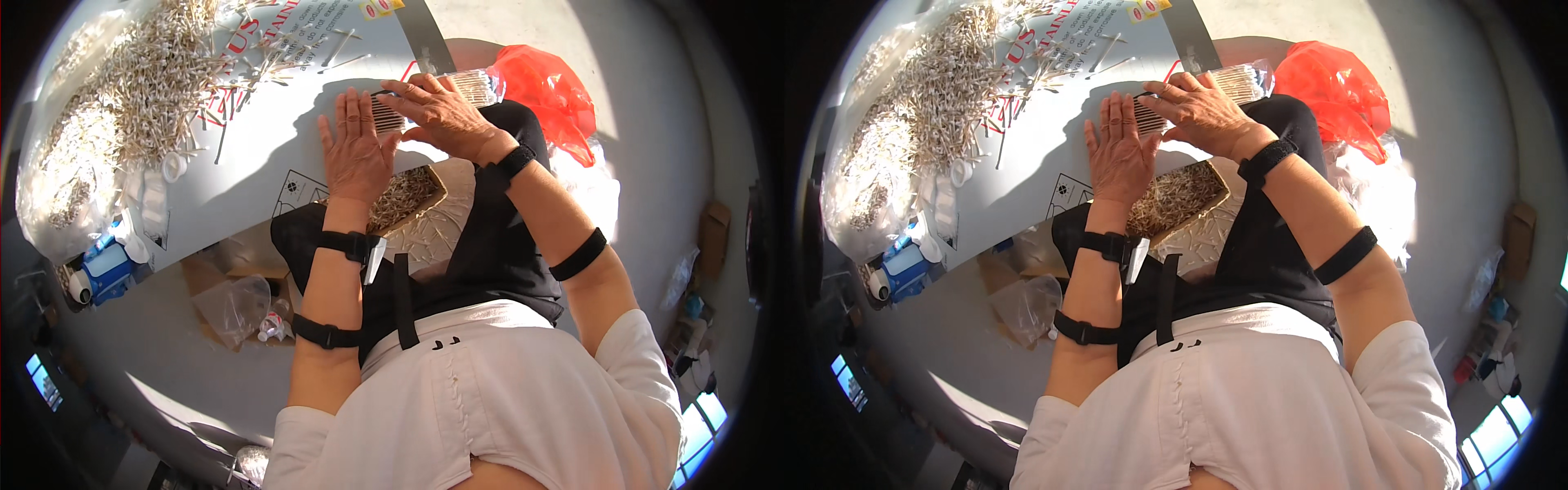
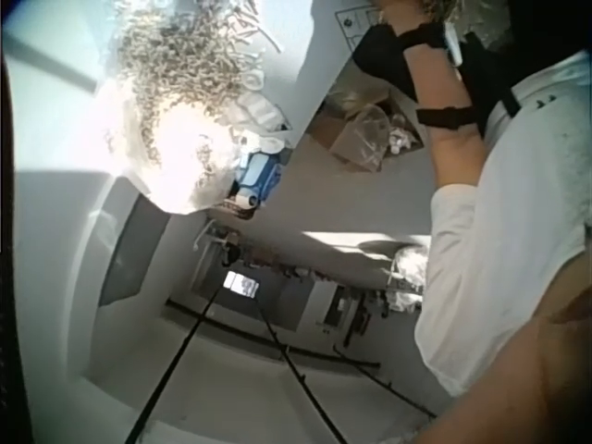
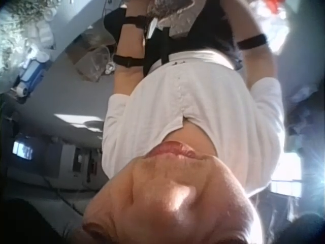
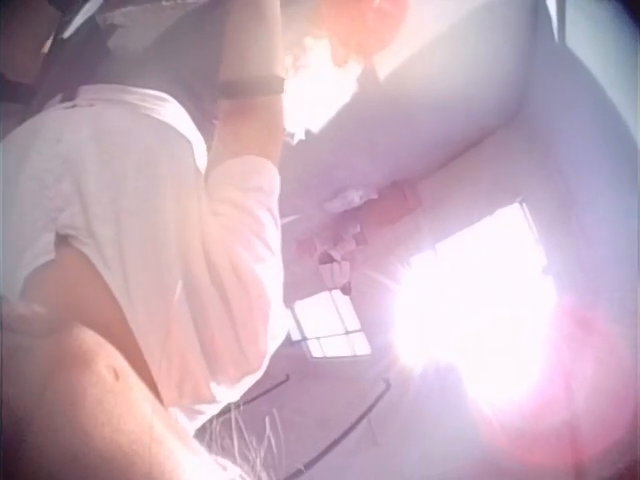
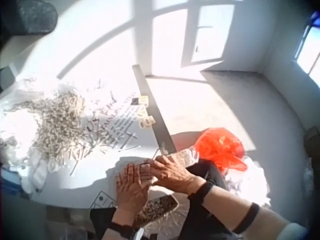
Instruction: Organizing cotton swabs by aligning them into neat parallel rows on a work surface.
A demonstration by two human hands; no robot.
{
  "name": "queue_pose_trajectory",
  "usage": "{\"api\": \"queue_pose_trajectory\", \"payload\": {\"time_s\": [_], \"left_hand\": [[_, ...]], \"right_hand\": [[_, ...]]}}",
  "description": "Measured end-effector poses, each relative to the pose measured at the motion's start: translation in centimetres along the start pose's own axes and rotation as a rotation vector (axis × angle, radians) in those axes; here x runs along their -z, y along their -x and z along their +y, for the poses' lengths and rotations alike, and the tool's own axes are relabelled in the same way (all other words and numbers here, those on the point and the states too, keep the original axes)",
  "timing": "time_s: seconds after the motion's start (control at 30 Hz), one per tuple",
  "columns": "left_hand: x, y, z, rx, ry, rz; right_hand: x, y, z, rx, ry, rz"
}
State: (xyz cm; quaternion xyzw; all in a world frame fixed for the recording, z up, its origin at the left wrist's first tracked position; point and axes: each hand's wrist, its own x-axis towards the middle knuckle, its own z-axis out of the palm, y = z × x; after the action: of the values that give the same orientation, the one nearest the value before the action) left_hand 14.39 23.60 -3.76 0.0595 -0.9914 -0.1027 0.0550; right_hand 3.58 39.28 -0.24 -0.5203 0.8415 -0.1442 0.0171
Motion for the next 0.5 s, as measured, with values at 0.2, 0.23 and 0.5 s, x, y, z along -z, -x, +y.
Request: {"api": "queue_pose_trajectory", "payload": {"time_s": [0.2, 0.23, 0.5], "left_hand": [[0.2, -0.3, -0.1, 0.012, 0.007, -0.044], [0.2, -0.3, 0.0, 0.02, 0.006, -0.059], [-0.3, -0.1, -0.1, 0.057, 0.013, -0.058]], "right_hand": [[-1.6, 0.5, -0.4, 0.028, 0.183, 0.102], [-1.7, 0.4, -0.1, 0.028, 0.212, 0.096], [-0.4, 1.6, 0.8, -0.241, 0.163, 0.205]]}}
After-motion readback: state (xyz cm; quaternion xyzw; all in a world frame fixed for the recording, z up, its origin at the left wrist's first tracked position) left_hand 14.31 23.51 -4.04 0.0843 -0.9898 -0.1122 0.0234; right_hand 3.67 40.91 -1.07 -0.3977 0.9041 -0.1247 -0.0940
